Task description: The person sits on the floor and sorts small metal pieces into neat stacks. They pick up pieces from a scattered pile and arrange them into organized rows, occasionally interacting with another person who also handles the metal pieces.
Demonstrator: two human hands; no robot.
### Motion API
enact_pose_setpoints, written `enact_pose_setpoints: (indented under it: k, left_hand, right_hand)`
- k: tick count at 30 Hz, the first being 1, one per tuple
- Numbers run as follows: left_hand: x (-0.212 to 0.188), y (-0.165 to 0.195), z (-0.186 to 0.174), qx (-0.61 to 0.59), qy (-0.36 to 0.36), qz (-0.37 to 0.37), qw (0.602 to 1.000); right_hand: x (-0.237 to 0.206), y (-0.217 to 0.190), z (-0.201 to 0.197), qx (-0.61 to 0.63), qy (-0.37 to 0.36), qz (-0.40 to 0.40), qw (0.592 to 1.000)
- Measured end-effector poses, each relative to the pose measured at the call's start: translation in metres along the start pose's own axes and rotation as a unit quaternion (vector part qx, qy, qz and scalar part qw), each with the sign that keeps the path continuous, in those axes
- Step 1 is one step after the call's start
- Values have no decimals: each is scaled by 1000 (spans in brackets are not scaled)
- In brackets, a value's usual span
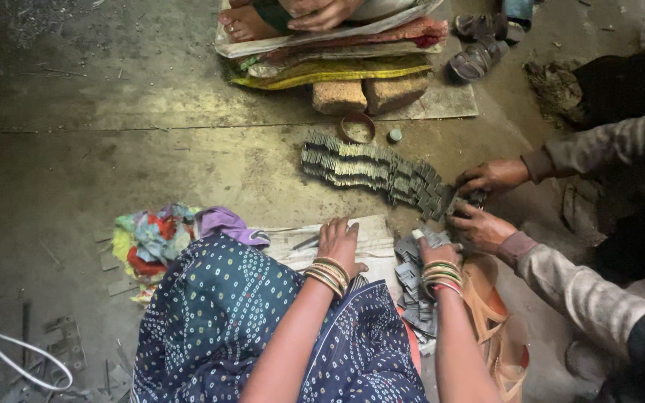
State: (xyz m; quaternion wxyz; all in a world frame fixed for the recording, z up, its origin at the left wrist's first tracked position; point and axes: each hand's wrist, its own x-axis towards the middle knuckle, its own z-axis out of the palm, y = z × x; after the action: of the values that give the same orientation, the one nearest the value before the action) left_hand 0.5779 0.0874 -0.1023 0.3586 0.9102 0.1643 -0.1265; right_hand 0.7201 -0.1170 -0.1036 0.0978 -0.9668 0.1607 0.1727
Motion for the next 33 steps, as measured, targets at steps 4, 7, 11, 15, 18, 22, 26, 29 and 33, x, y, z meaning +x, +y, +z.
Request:
enact_pose_setpoints:
  k: [4,7,11,15,18,22,26,29,33]
  left_hand:
    - [4,0,1,-10,-11,8,1000]
    - [7,0,1,-12,-26,9,1000]
    - [8,-3,2,-18,-21,5,1000]
    - [8,-6,3,-11,-10,9,1000]
    - [9,-6,6,-19,-10,6,1000]
    - [12,-7,10,-16,-15,-1,1000]
    - [13,-6,12,-9,-15,-1,1000]
    - [8,-7,9,4,-8,5,1000]
    - [0,-10,0,-16,17,3,1000]
  right_hand:
    - [-5,-14,1,-32,39,40,998]
    - [-7,-25,-4,-51,45,21,997]
    - [-14,-37,4,65,76,33,994]
    - [-16,-40,12,136,89,36,986]
    - [7,-39,-10,15,27,-107,994]
    - [66,-61,-77,-638,31,-668,381]
    - [82,-71,-98,-652,-13,-717,249]
    - [75,-69,-95,-607,23,-748,266]
    - [73,-64,-91,-636,99,-728,238]
